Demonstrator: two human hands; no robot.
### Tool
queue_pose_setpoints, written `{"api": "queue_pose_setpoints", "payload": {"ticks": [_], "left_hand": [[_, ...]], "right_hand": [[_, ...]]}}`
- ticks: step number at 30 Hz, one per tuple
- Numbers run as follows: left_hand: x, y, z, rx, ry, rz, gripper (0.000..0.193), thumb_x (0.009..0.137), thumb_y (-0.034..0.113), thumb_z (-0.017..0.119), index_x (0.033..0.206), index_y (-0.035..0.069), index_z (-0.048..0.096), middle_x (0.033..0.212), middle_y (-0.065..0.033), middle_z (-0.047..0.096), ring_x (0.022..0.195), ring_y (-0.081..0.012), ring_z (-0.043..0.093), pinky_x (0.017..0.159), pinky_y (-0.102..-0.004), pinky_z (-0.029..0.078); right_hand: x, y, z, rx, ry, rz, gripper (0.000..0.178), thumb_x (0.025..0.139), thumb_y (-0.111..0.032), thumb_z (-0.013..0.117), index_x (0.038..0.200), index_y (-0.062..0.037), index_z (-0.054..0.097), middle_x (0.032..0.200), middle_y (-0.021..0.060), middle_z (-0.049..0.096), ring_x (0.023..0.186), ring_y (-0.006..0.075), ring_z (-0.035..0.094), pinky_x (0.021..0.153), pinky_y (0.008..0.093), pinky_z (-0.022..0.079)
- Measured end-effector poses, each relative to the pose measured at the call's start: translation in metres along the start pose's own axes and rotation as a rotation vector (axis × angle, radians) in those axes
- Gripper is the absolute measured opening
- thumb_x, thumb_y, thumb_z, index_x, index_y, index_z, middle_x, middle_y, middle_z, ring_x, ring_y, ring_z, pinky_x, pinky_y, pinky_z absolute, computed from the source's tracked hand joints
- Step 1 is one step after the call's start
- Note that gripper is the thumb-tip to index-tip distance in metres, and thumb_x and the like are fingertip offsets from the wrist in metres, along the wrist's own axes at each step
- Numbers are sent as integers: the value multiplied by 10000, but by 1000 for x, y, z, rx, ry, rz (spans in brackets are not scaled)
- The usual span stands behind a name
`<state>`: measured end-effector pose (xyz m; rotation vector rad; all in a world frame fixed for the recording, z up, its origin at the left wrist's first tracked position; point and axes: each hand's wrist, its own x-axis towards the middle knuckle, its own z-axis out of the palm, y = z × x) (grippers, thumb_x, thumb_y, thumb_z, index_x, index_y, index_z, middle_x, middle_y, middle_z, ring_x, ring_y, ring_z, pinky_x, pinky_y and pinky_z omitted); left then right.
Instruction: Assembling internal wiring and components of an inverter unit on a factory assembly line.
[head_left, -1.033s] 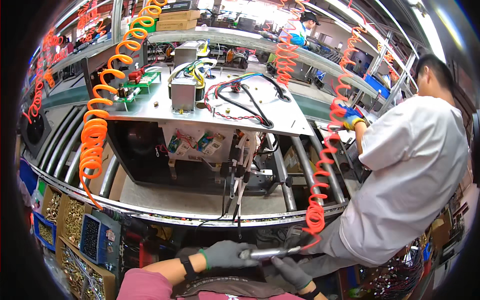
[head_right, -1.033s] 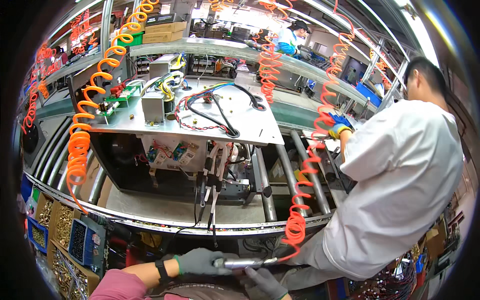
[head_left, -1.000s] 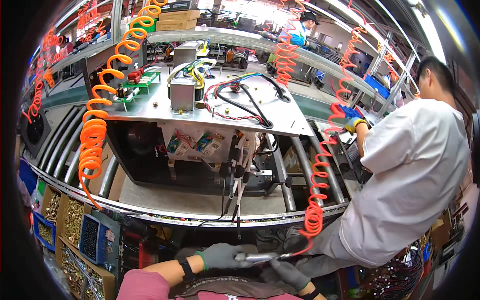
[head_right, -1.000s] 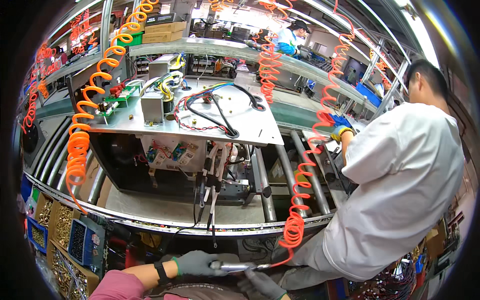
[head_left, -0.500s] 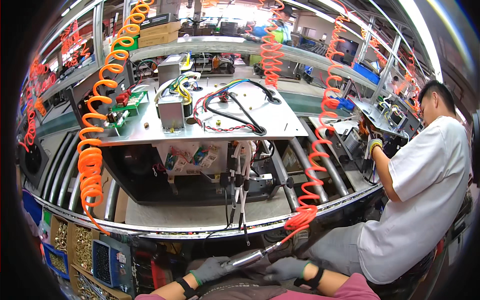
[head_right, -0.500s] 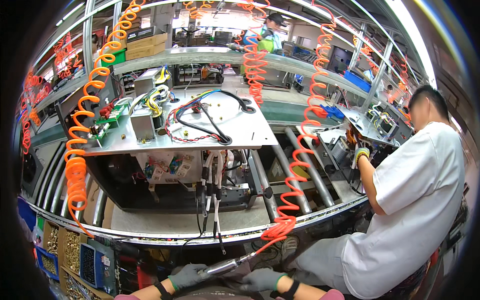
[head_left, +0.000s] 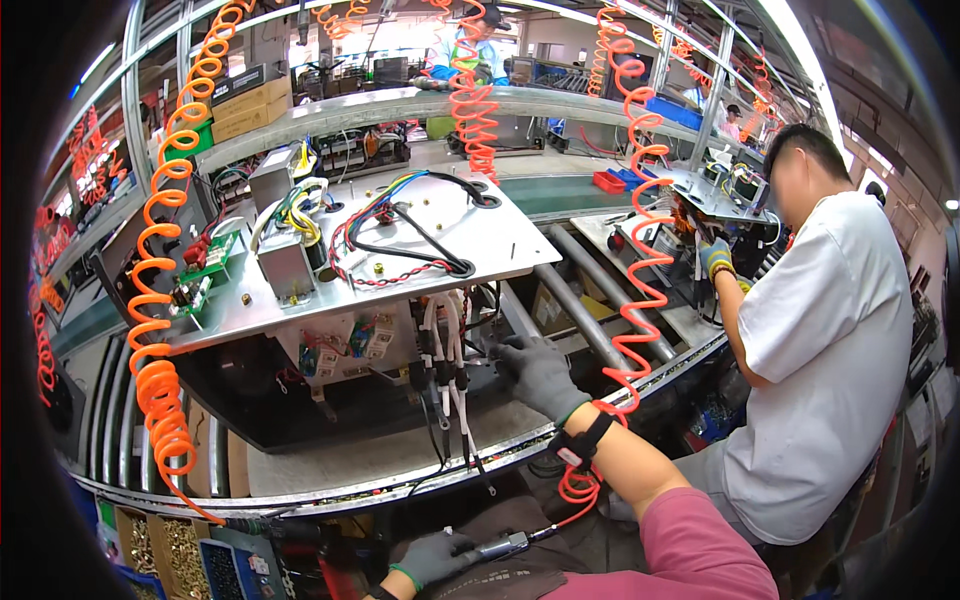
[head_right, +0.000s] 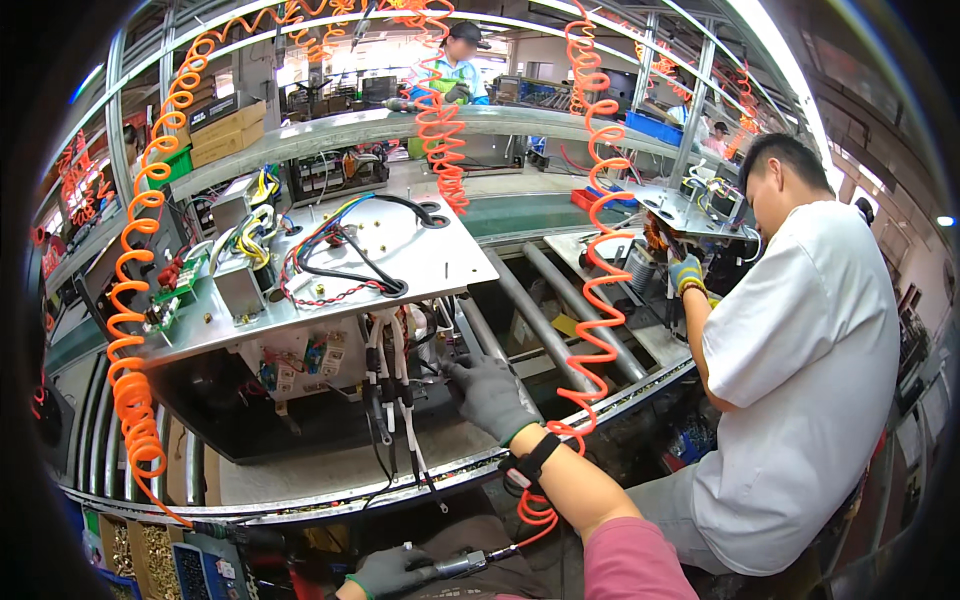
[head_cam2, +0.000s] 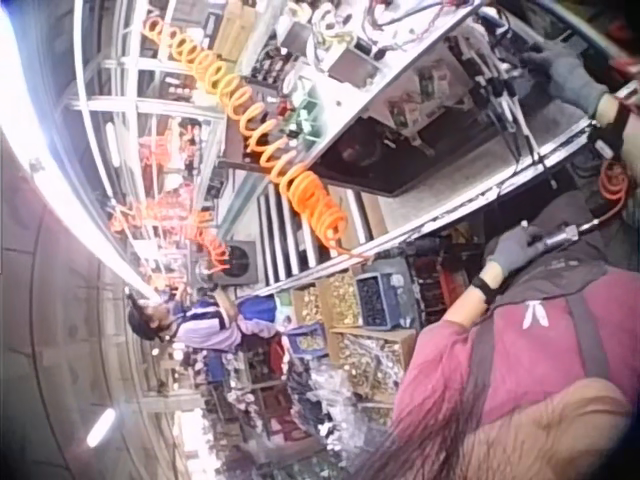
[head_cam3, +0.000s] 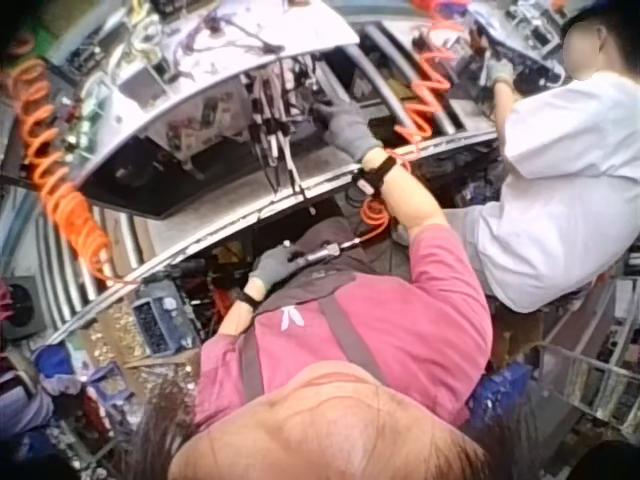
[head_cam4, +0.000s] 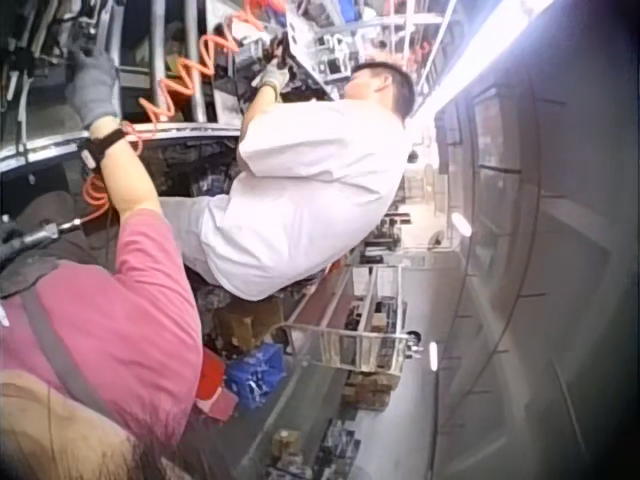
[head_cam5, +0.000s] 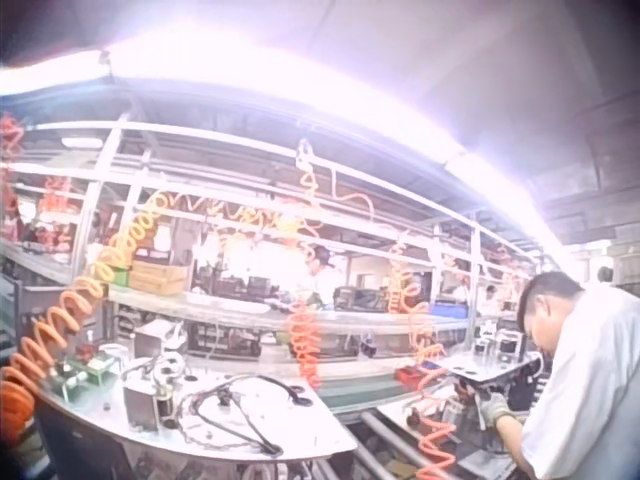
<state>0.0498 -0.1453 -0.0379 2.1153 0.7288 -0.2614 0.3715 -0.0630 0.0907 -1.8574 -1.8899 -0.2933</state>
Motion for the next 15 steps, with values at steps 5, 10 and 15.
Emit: {"api": "queue_pose_setpoints", "payload": {"ticks": [5,10,15], "left_hand": [[-28,37,-46,-247,160,28,450,905,490,597,1147,125,698,1047,-114,715,960,-273,689,871,-353,526],[-27,66,-73,-438,461,130,303,878,271,709,1081,46,716,985,-102,730,885,-166,697,810,-282,535],[-27,72,-76,-495,550,135,275,866,202,723,1074,22,714,1006,-96,731,900,-142,685,811,-272,531]], "right_hand": [[-5,2,3,-67,-4,-64,329,800,-217,667,1129,-210,688,1142,38,642,1073,276,586,918,427,449],[10,6,-1,30,21,-26,199,809,-283,683,972,-181,733,992,56,679,969,311,626,830,443,482],[32,6,0,181,-146,30,210,832,-351,660,958,-198,732,904,93,684,862,325,654,763,451,508]]}}
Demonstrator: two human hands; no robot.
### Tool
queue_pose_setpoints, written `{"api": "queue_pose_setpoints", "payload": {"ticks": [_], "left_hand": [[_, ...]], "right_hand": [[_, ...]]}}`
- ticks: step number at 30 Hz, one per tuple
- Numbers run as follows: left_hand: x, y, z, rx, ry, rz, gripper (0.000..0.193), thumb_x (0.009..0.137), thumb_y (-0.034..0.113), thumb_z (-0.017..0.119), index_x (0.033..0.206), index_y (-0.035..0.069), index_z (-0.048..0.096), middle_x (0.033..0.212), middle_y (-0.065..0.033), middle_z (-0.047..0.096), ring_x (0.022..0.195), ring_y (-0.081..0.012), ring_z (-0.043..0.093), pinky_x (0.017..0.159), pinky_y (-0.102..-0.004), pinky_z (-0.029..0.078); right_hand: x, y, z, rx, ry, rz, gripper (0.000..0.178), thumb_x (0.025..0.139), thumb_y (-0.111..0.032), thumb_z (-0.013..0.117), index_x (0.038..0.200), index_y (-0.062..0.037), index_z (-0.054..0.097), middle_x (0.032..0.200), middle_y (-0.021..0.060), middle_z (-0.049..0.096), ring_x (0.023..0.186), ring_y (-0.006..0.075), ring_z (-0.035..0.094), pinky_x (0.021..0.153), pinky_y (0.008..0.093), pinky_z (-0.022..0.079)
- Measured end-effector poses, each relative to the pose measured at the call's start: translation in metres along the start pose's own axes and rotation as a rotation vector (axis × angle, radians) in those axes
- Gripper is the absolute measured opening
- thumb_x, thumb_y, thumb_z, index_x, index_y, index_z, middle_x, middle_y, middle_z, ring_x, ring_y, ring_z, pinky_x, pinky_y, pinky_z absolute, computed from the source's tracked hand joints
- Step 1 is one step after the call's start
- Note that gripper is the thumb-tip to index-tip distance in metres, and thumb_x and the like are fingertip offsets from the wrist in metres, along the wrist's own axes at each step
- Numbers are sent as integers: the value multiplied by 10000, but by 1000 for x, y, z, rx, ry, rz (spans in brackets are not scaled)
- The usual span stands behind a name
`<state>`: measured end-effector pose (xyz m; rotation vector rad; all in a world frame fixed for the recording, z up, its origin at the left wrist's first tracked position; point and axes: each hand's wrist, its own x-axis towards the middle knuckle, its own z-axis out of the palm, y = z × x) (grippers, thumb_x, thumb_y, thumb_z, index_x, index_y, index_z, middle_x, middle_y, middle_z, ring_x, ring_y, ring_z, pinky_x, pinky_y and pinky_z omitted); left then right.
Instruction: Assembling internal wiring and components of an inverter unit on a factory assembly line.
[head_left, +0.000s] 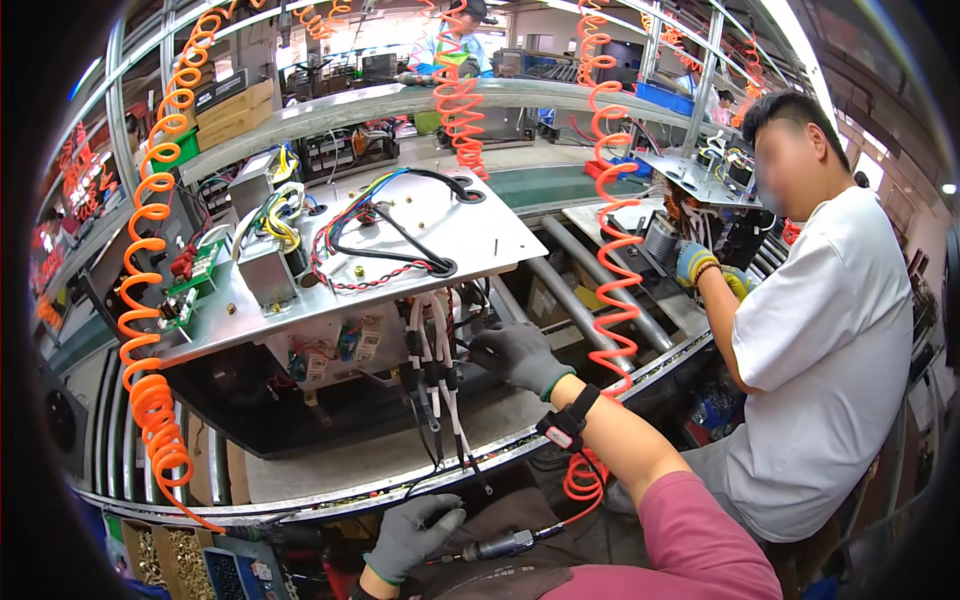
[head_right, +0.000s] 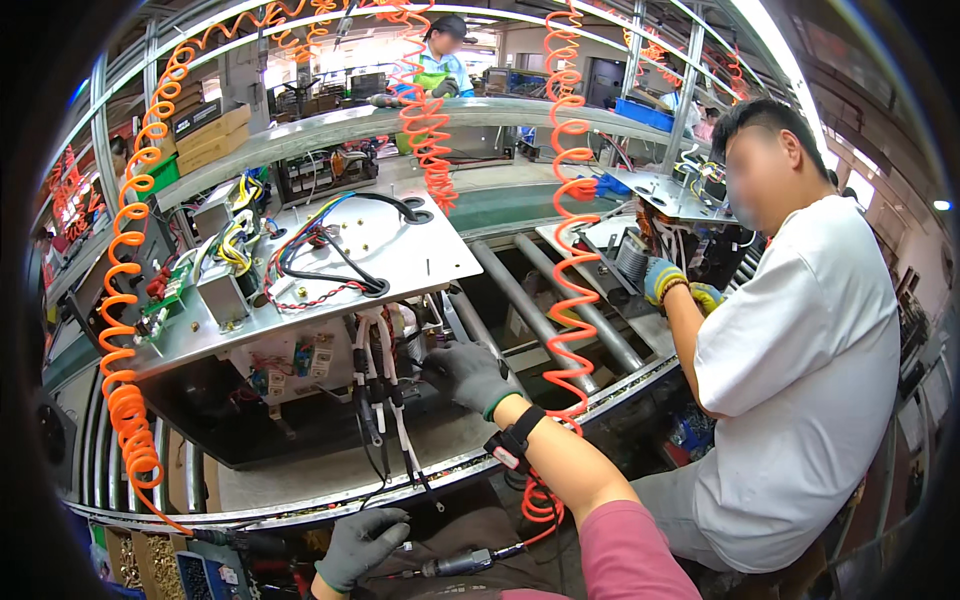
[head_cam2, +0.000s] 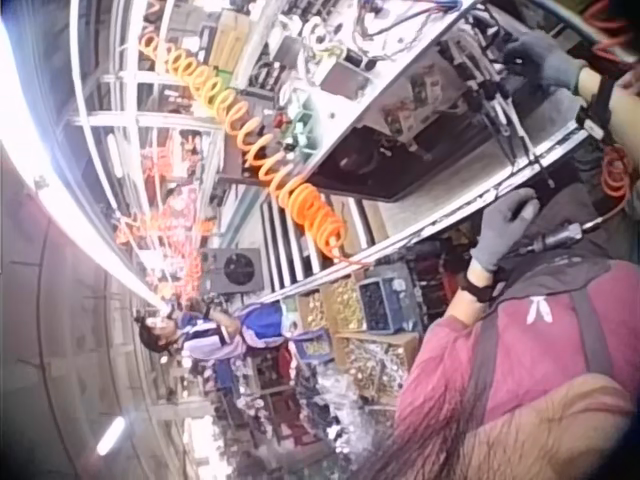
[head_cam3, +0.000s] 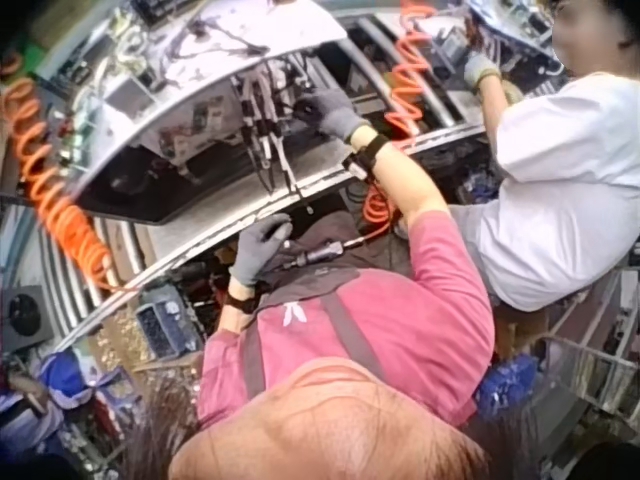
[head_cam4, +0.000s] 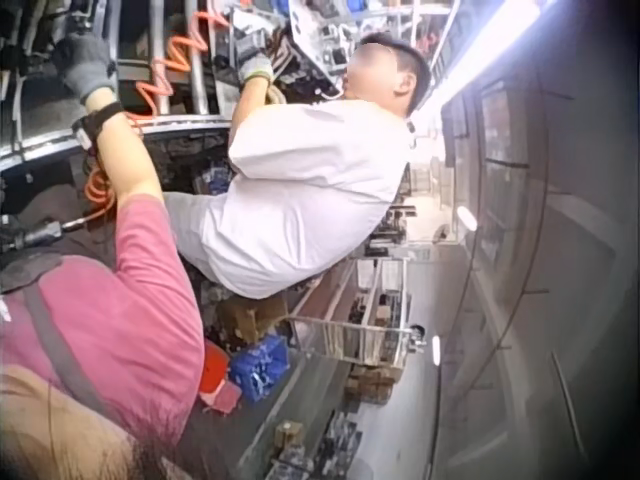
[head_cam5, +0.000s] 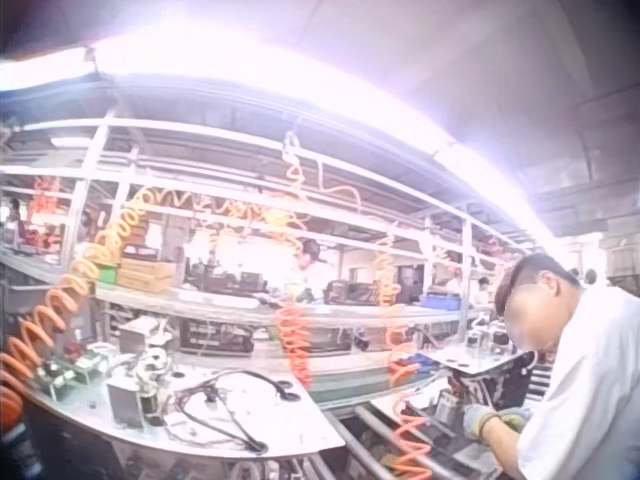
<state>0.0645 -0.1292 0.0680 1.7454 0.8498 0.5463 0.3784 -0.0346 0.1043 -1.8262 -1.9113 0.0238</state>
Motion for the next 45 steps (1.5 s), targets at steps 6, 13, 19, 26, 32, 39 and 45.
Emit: {"api": "queue_pose_setpoints", "payload": {"ticks": [6,13,19,26,32,39,45], "left_hand": [[-7,-6,-3,-35,31,-26,276,864,192,718,1072,11,712,991,-98,729,891,-130,675,809,-262,528],[-6,-9,-7,-70,81,-22,264,861,179,714,1063,8,713,948,-99,725,862,-138,678,792,-271,527],[-5,-6,-8,-11,62,1,264,866,178,709,1068,7,710,953,-99,725,873,-134,675,801,-269,521],[-10,-7,-9,-63,88,-77,287,865,200,710,1078,8,707,964,-101,721,885,-140,673,811,-275,519],[-10,-16,-9,-68,83,-76,290,860,198,711,1080,10,707,963,-105,718,886,-149,676,813,-278,521],[-11,-14,-7,6,83,-22,285,862,215,709,1076,26,710,962,-115,719,853,-153,683,785,-280,528],[-11,-11,-6,-17,57,-74,285,855,158,707,1082,-14,696,1006,-106,716,932,-145,657,847,-283,514]], "right_hand": [[13,-4,-4,-71,-148,111,279,838,-429,638,970,-204,736,917,95,710,852,301,677,759,429,528],[23,11,-30,296,-310,213,272,846,-374,629,999,-184,749,966,86,716,917,287,681,811,392,522],[46,18,-23,104,-490,75,318,815,-305,707,1043,-86,737,921,99,728,859,217,686,810,337,520],[67,29,-35,271,-609,191,329,814,-301,708,1034,-58,734,931,111,727,842,198,663,791,358,500],[62,14,-35,-16,-640,103,317,831,-347,662,1022,-107,740,938,121,717,856,267,669,806,379,506],[54,8,-42,-91,-570,22,264,850,-327,622,995,-136,734,955,119,707,901,300,671,820,404,509],[51,2,-41,-150,-546,18,263,844,-322,629,1019,-158,737,975,115,708,934,310,668,832,413,507]]}}
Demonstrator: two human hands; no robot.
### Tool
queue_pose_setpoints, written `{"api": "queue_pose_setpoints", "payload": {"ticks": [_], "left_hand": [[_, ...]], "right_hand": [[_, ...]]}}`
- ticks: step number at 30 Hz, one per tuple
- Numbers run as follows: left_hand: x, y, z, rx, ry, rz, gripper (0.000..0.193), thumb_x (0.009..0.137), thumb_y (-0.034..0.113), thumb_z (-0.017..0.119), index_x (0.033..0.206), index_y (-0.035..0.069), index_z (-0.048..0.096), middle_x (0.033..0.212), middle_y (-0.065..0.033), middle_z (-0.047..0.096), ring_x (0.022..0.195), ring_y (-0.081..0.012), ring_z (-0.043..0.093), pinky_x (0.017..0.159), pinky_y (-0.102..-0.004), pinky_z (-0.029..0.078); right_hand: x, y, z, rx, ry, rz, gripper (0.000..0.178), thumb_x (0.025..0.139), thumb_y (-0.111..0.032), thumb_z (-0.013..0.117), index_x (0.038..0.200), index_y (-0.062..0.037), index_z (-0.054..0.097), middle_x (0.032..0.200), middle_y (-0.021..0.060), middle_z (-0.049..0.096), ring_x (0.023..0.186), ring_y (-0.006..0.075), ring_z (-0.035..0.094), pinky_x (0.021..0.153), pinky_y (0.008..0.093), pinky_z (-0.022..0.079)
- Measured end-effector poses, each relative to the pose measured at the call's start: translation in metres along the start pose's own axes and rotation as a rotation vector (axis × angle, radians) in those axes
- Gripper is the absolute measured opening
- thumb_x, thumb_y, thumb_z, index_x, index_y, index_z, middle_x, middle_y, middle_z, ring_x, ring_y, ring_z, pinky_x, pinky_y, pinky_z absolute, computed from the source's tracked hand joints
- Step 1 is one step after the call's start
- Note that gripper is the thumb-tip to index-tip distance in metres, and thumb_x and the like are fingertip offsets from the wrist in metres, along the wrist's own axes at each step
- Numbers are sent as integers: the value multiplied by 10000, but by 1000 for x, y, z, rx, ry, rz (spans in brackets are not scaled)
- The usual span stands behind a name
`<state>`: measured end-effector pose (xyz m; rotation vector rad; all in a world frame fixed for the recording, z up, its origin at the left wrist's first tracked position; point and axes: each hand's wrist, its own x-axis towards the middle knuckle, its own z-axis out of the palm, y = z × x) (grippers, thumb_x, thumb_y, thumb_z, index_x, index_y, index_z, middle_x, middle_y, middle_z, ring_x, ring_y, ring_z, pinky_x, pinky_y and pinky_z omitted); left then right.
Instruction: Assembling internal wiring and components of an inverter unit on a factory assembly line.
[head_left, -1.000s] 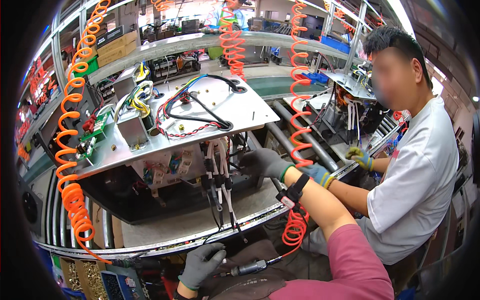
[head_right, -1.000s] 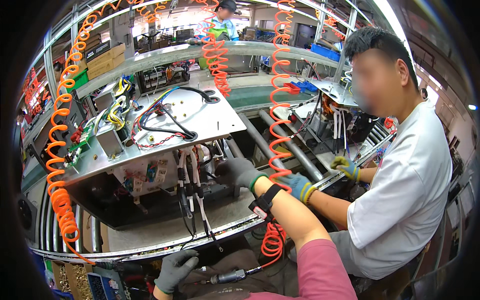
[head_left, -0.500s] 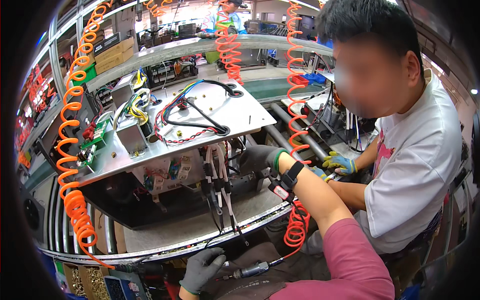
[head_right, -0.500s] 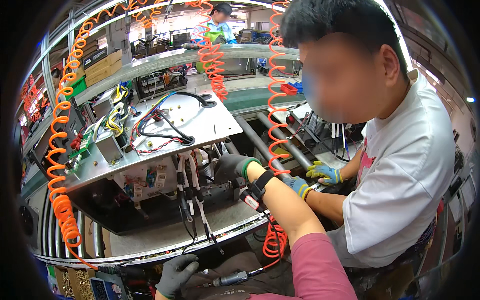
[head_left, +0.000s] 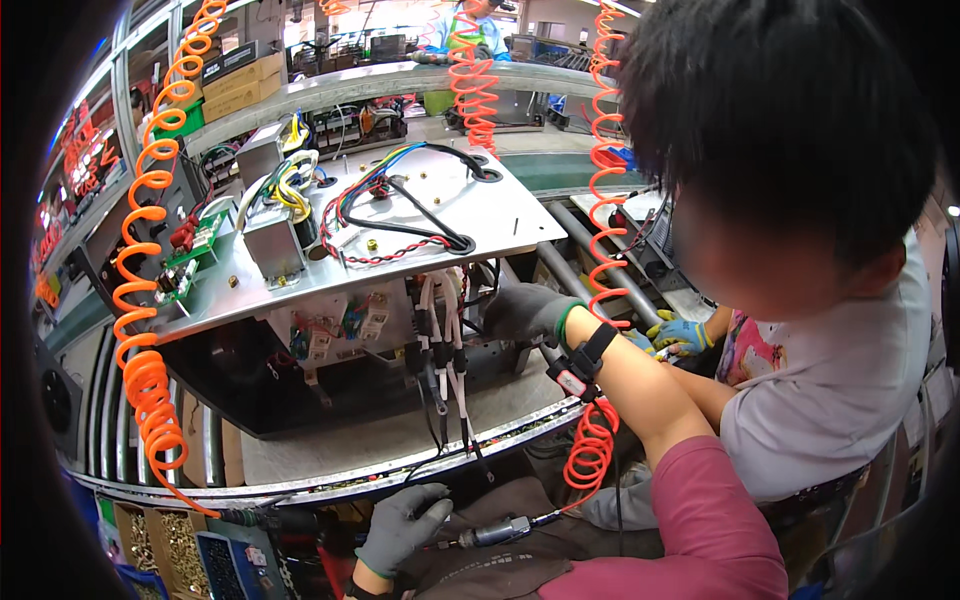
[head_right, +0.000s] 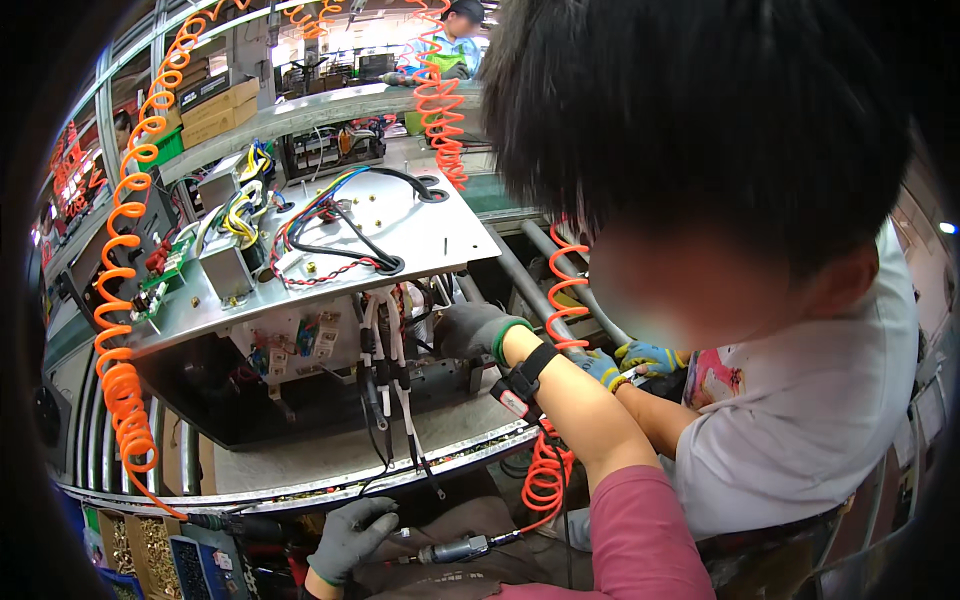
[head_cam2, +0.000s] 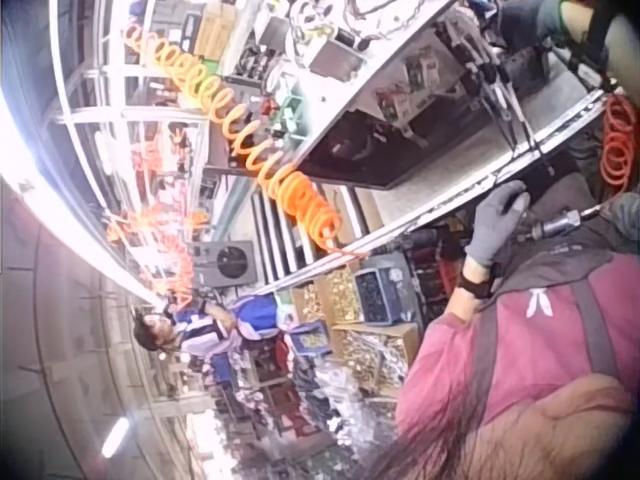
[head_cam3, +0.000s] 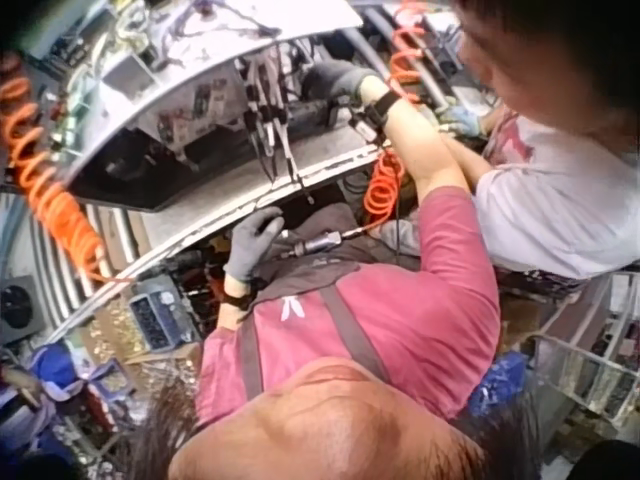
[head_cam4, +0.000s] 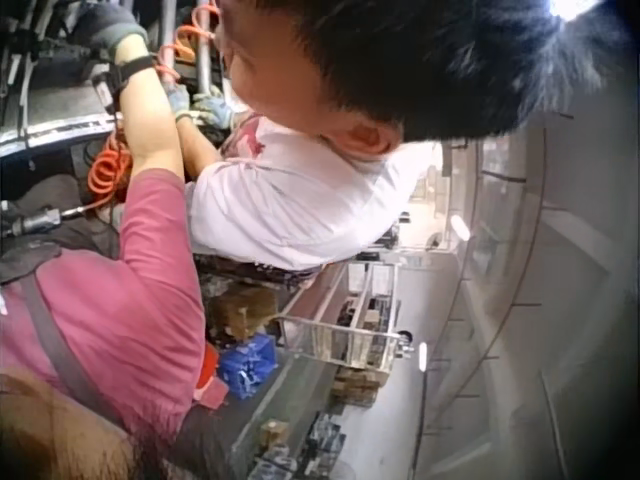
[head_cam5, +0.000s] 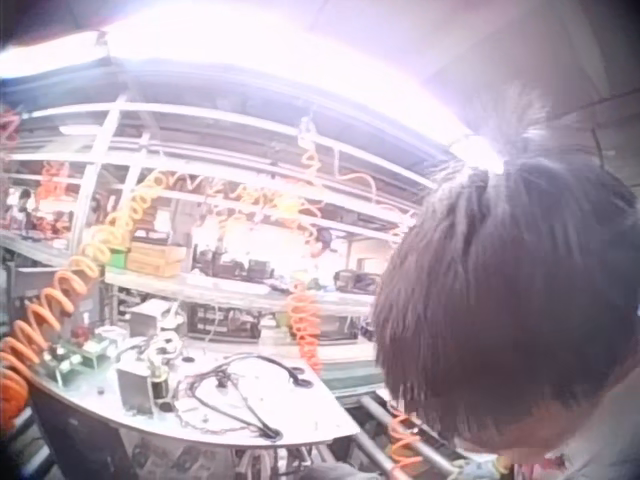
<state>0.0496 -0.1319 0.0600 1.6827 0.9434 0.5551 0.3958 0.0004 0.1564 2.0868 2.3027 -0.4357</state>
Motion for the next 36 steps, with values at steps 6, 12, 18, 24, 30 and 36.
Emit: {"api": "queue_pose_setpoints", "payload": {"ticks": [6,12,18,24,30,36], "left_hand": [[-4,0,-5,-26,7,-3,288,856,170,707,1089,0,699,1003,-106,719,922,-142,660,835,-278,516],[-8,-4,-13,-65,35,-3,322,860,217,715,1111,15,699,990,-109,724,832,-126,680,751,-259,539],[-13,-14,-13,-91,41,-13,311,862,219,716,1100,19,704,1004,-109,724,843,-131,683,759,-265,543],[-14,-18,-13,-81,48,43,311,861,224,720,1102,28,705,1025,-114,725,868,-145,689,775,-271,543],[-19,-13,-15,-42,56,62,325,865,230,718,1116,24,699,1040,-126,723,902,-163,694,801,-287,542],[-13,5,-26,-114,50,40,317,873,214,715,1117,12,694,1030,-113,721,914,-152,677,824,-286,527]], "right_hand": [[-4,2,-7,124,50,52,278,821,-315,645,1042,-184,751,1007,123,712,955,306,674,835,401,515],[1,-2,4,26,192,114,255,840,-289,576,1017,-270,760,990,85,721,940,288,682,840,414,532],[3,2,12,-7,168,11,248,883,-396,570,987,-233,726,928,114,697,867,341,651,777,456,483],[7,-15,18,-81,162,39,307,869,-429,561,960,-185,725,933,114,704,878,334,661,787,448,498],[9,-25,16,-108,196,185,345,871,-453,524,944,-195,741,898,104,715,886,334,676,779,446,523],[2,-31,19,-55,271,201,381,892,-462,501,1070,-199,712,985,125,709,935,327,674,817,452,523]]}}
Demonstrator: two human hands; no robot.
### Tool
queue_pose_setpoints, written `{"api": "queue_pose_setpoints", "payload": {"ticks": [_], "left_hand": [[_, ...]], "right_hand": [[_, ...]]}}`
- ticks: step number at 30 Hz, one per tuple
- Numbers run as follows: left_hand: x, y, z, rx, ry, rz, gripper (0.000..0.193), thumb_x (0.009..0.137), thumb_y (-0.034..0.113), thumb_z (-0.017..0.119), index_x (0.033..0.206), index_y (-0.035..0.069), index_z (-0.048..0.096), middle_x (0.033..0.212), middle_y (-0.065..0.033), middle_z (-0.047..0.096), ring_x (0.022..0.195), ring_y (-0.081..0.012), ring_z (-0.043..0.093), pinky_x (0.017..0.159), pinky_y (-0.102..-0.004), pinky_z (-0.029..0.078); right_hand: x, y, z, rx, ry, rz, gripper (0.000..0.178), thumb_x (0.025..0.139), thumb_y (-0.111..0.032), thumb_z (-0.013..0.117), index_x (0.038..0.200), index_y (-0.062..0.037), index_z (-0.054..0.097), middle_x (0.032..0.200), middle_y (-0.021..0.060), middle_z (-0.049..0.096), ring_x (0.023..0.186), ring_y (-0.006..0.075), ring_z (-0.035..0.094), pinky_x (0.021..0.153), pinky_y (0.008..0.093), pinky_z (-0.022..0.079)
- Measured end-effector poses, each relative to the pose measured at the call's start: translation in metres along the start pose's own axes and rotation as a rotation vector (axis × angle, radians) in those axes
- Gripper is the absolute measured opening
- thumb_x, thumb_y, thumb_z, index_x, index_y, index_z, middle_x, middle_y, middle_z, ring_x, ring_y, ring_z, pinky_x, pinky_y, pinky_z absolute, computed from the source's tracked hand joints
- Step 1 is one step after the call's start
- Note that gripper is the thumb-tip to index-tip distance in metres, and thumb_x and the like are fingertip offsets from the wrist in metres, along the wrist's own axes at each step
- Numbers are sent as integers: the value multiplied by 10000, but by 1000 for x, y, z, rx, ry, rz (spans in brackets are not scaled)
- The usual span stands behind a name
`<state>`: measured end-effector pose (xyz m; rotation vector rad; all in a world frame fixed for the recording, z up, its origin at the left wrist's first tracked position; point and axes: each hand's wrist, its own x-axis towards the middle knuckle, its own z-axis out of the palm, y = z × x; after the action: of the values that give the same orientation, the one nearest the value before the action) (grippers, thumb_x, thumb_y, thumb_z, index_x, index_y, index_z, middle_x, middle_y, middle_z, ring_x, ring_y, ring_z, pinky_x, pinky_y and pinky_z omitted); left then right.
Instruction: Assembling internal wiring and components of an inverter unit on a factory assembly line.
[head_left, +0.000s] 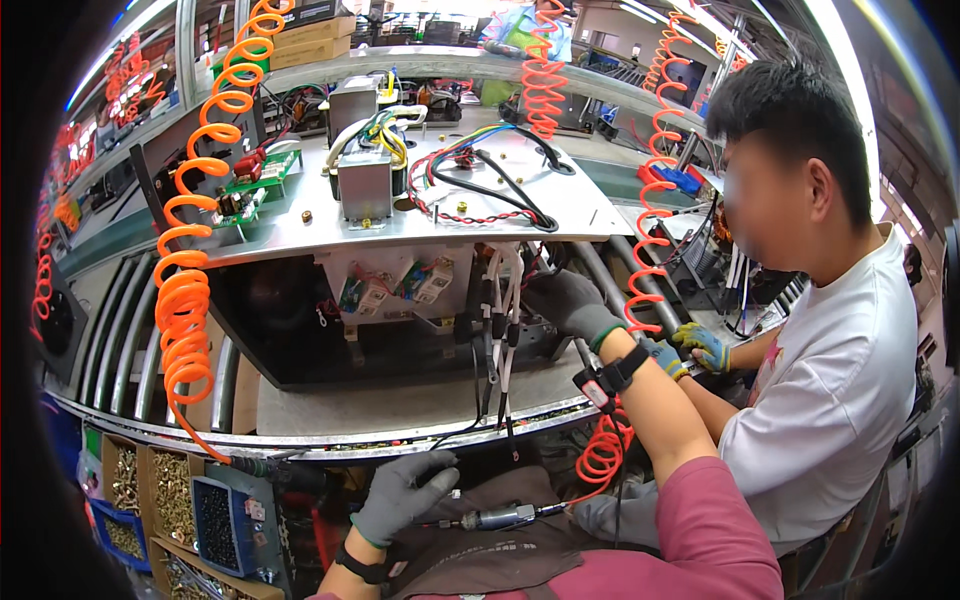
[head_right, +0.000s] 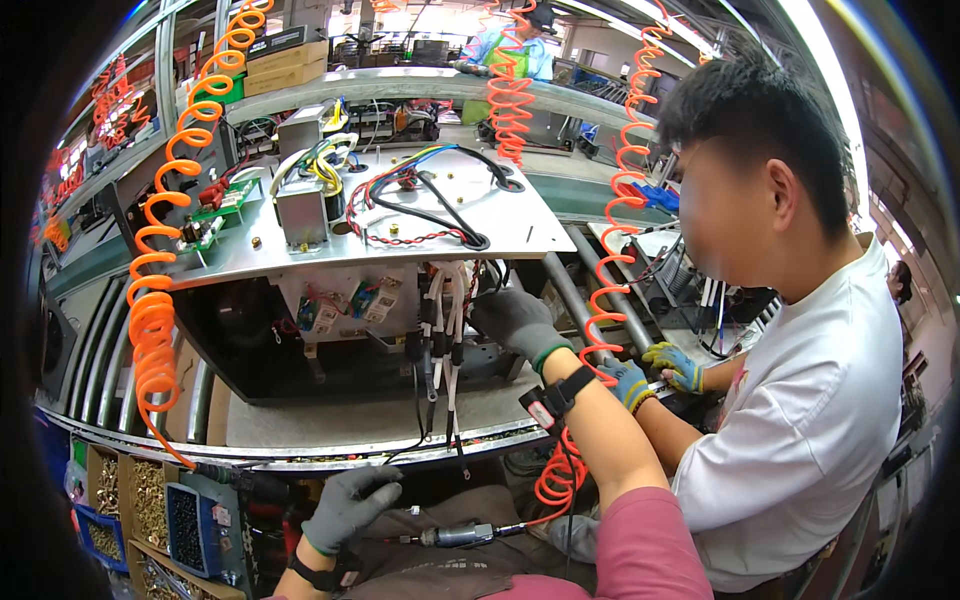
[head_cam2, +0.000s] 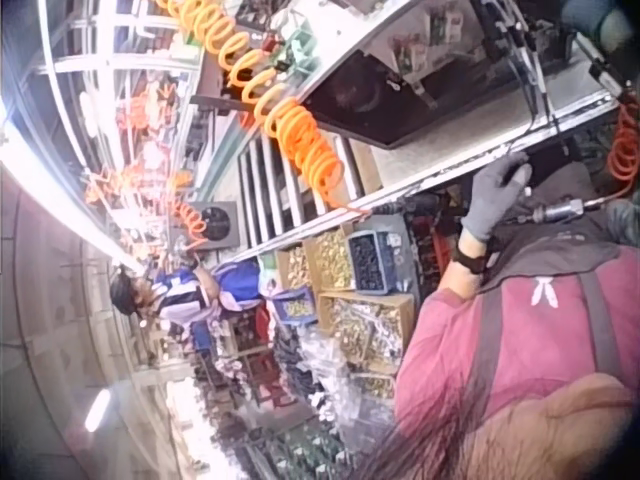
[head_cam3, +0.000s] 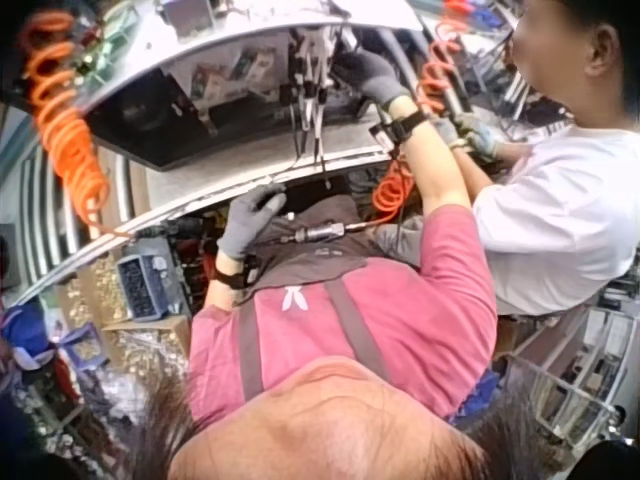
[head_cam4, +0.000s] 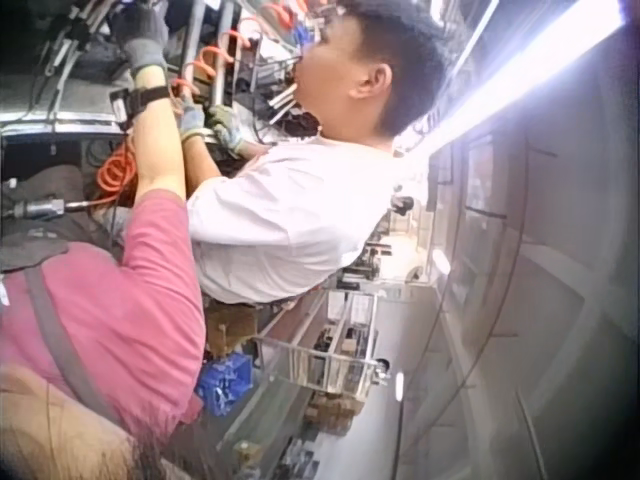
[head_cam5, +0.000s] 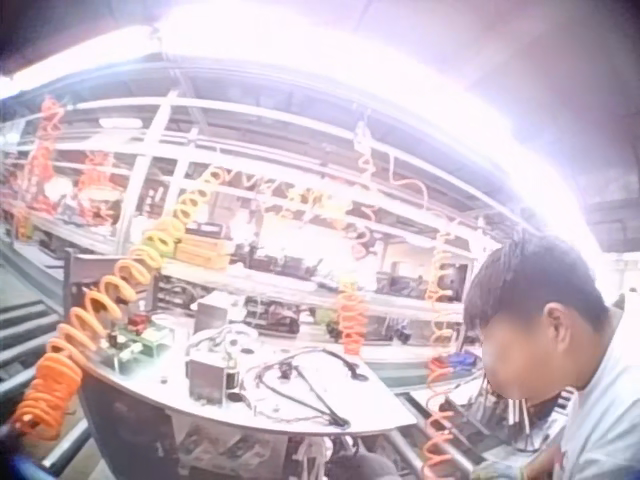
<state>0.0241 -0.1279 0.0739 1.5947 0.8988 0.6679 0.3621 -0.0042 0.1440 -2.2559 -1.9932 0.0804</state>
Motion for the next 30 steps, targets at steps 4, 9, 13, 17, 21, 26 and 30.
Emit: {"api": "queue_pose_setpoints", "payload": {"ticks": [4,9,13,17,21,26,30], "left_hand": [[12,24,-4,-125,51,-39,269,881,143,689,1095,-19,676,954,-38,677,867,-88,606,777,-254,498],[46,59,5,-186,218,180,221,883,121,700,1066,0,687,923,-52,677,808,-97,624,725,-251,512],[99,85,11,-23,330,459,230,864,91,694,1083,19,690,948,-83,696,805,-120,646,720,-266,519],[147,87,21,240,341,334,266,866,261,695,1037,59,681,920,-141,689,822,-249,681,715,-337,523],[162,56,29,477,538,293,300,853,312,701,1035,79,651,904,-143,686,832,-302,682,718,-374,526],[182,30,36,249,503,320,291,830,237,745,1013,31,651,788,-63,666,697,-131,607,649,-291,487],[168,40,27,2,314,266,280,850,242,724,996,10,668,755,-7,651,629,-75,560,575,-260,456]], "right_hand": [[-28,5,16,292,190,-210,335,871,-303,647,1166,-149,682,1096,100,691,992,315,665,832,404,534],[-60,-4,10,873,124,170,319,874,-235,664,1152,-78,681,1005,150,702,824,266,699,748,360,542],[-81,-43,2,891,494,-346,300,906,-211,659,1156,-44,646,940,156,707,778,218,705,673,316,535],[-59,-47,-5,1183,62,-77,349,941,-179,606,1271,-74,557,847,162,683,648,225,645,609,331,514],[-35,-24,6,990,452,-30,399,942,-204,584,1319,-81,537,832,159,671,647,295,614,630,390,508],[-36,-25,34,895,430,-158,495,898,-240,635,1347,-68,519,975,174,702,894,318,690,812,383,526],[-45,-37,31,1078,312,-148,405,899,-236,636,1226,-5,570,909,139,702,804,265,689,741,363,533]]}}
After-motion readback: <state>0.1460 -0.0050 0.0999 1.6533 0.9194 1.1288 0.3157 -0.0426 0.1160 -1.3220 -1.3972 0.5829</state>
